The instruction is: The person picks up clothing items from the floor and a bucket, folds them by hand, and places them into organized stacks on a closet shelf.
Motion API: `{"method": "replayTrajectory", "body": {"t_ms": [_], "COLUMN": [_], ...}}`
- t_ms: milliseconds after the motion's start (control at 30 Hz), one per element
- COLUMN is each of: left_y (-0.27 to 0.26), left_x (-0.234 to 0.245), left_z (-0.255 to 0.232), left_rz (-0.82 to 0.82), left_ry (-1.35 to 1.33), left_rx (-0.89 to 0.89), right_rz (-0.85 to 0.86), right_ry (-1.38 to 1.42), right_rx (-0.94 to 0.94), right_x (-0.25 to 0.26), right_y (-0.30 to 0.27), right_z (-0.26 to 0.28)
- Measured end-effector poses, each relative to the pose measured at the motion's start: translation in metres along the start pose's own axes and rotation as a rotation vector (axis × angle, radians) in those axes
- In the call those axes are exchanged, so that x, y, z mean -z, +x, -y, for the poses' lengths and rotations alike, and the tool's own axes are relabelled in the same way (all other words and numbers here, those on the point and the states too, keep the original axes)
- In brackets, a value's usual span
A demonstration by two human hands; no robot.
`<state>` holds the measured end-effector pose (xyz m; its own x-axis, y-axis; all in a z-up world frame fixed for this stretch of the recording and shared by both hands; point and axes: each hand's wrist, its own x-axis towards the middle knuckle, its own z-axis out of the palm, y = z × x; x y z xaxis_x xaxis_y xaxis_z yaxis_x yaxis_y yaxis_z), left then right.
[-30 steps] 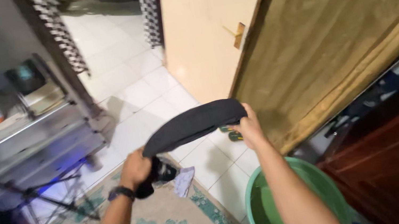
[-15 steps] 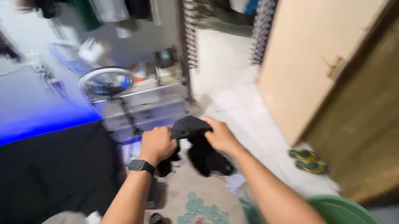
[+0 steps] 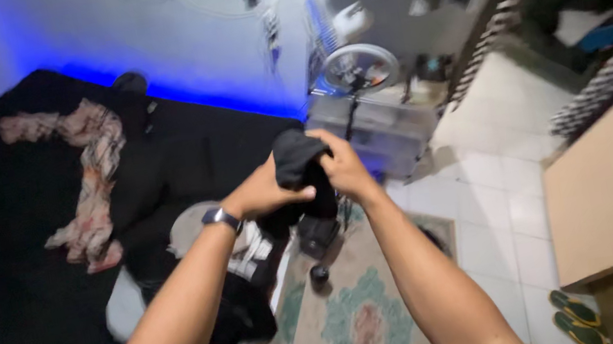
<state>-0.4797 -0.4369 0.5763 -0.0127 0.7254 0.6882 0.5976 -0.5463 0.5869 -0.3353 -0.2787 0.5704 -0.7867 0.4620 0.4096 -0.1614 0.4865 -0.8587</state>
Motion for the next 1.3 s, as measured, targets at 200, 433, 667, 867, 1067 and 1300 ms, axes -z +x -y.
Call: {"method": "replayTrajectory", "body": {"t_ms": [200,433,667,867,1067,1300], "left_y": [-0.063,-0.12,-0.176,-0.175,-0.139,-0.086], "left_x": [0.063,0.117,0.15,0.159,0.175,0.188], "left_z": [0.012,0.0,0.004,0.028,0.079,0.145], "left_rz": [-0.169,-0.199,-0.244,-0.095,-0.211,-0.17], "left_ry": [0.169,0.498,0.505,0.655,0.733,0.788], "left_rx": [0.541,0.785,0.804,1.033,0.98,0.95], "right_rz": [0.195,0.187,0.148,0.179,0.096,0.073], "right_ry": [0.22,-0.076,-0.006,-0.082,-0.269,-0.141], "right_rx": [0.121,0.125,0.059,0.091,0.099,0.029], "right_x": [-0.094,-0.193,-0.232,-0.236,-0.21,-0.18], "right_y": [0.019,0.029,0.063,0.101,0.168,0.248], "right_z": [0.039,0.069,0.039,0.008,-0.047,-0.126]}}
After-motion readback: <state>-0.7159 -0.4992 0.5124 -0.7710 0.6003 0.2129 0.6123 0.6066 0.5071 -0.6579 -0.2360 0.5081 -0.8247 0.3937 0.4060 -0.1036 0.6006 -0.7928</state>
